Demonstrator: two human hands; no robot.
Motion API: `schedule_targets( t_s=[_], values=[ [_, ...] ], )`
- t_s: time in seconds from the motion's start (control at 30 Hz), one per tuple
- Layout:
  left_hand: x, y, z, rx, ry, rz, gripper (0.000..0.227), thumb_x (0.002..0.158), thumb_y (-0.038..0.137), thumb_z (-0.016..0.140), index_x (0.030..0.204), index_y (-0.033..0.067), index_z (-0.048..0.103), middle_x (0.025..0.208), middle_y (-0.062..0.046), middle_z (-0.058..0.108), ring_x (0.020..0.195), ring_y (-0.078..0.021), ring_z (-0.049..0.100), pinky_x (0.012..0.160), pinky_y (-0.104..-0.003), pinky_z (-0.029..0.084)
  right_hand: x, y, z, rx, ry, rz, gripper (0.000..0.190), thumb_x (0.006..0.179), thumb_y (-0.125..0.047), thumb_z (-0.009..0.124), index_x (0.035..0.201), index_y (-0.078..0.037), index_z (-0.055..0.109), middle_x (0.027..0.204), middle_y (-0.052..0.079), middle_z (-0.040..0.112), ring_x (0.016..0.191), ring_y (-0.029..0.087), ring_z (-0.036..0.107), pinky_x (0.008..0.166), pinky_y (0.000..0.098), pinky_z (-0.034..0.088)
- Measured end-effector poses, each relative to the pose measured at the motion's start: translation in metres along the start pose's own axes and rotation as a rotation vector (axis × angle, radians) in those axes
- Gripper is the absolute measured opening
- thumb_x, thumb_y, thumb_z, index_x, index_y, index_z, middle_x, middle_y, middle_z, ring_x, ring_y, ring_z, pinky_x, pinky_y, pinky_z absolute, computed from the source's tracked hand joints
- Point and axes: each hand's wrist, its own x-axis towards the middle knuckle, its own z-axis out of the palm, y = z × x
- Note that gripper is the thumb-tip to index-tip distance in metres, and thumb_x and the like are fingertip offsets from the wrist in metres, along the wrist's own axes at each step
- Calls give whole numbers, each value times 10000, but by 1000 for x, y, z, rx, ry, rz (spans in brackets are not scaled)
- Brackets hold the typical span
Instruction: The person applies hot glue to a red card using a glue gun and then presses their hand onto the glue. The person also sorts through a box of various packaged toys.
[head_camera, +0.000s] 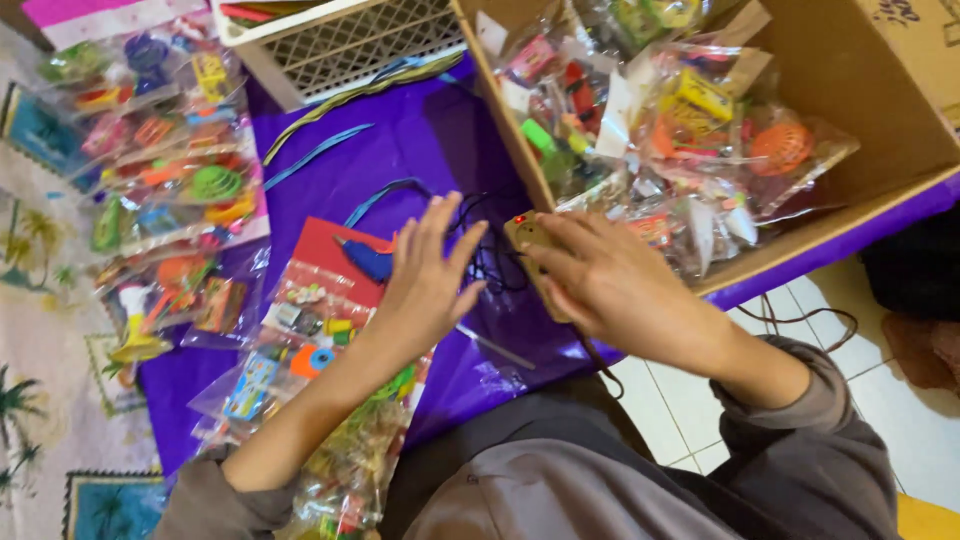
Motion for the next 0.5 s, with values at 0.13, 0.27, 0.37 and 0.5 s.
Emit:
schedule_targets(
  t_s=[0.13, 0.27, 0.37, 0.5],
  values=[
    [37, 17, 20, -1, -11, 104, 963, 815, 300, 845, 1605, 129, 322, 1607, -259, 279, 1524, -447, 277, 1180, -602, 290, -15, 45, -13, -121, 22, 87, 314, 942, -244, 610, 1207, -94, 687, 1120, 163, 704, 1059, 360, 691, 761, 457, 538],
    [62, 26, 43, -17, 10, 209, 1222, 661, 474, 934, 1628, 160, 255, 1632, -237, 254, 1543, -452, 245, 1234, -600, 255, -11, 55, -32, -308, -281, 112, 362, 904, -355, 596, 1228, -198, 630, 1151, 63, 677, 1070, 291, 683, 773, 436, 555],
    [72, 23, 71, -37, 0, 256, 1245, 582, 514, 948, 1586, 156, 303, 1605, -219, 300, 1541, -453, 238, 1257, -618, 205, -6, 72, -23, -235, -619, 63, 468, 854, -415, 638, 1259, -183, 611, 1218, 105, 633, 1136, 338, 650, 806, 475, 573],
    [73, 6, 125, -15, 182, 315, 1030, 618, 540, 909, 1441, 146, 431, 1456, -166, 428, 1475, -471, 340, 1211, -657, 296, -36, 92, 36, -346, -527, 22, 295, 815, -380, 664, 1070, -239, 710, 985, 32, 701, 970, 273, 682, 741, 449, 520]
  ],
)
